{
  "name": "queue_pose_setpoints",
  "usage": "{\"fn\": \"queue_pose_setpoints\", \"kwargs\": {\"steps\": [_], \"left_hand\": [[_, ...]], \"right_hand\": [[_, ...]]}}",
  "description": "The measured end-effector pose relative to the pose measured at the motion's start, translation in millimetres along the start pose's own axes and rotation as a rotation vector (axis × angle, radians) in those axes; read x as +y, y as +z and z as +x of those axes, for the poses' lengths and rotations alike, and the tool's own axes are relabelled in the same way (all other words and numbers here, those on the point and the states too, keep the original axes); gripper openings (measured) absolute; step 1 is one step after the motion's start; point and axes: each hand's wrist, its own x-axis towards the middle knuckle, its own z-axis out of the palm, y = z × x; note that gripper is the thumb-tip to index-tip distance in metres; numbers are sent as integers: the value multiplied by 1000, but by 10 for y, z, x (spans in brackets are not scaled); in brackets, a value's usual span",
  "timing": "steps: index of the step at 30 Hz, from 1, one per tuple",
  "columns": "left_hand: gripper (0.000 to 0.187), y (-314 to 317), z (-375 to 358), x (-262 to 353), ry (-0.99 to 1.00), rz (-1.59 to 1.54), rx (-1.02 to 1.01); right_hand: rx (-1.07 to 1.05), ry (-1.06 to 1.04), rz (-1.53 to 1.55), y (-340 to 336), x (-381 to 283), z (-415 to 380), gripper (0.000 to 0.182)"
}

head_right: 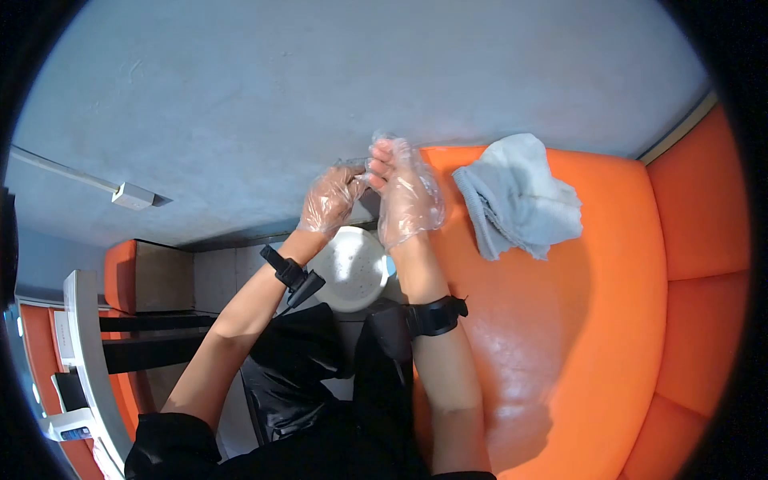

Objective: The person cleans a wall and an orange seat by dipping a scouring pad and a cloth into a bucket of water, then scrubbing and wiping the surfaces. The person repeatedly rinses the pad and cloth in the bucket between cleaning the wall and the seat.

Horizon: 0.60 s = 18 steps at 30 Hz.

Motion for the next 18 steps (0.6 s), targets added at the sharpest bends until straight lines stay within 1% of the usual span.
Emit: {"fn": "queue_pose_setpoints", "kwargs": {"steps": [1,2,3,4,6,7,9,11,12,13,15,16,17,18], "left_hand": [[17,-28,6,31,-139,-5,-54],[17,13,-53,-14,-148,-4,-53],[16,106,-103,-87,-40,59,-83],[16,181,-152,-165,75,117,-112],[17,203,-211,-138,41,112,-125],[20,222,-230,-120,10,107,-139],[23,172,-143,-91,-9,95,-155],[25,21,-52,-97,145,129,-44],[26,23,-57,-137,138,130,-96],[26,45,-116,-158,129,131,-96],[23,103,-154,-144,64,129,-192],[22,149,-213,-71,-188,112,-309],[22,191,-297,-99,-187,111,-303],[24,260,-378,-159,-230,75,-287]], "right_hand": [[-4,8,-51,30,65,-11,32],[-12,17,-105,57,139,-22,31],[54,61,-91,39,240,-20,24],[52,57,-92,29,321,-27,24],[174,220,-159,-4,413,-64,16],[151,245,-298,-80,461,-20,12],[149,241,-297,-182,588,75,12],[132,234,-369,-284,804,219,13],[131,241,-373,-316,849,229,13],[143,241,-364,-333,890,233,14],[154,231,-354,-222,780,157,15],[168,289,-253,-184,721,100,15],[180,343,-152,-134,649,49,15],[179,333,-153,-207,748,124,15]]}}
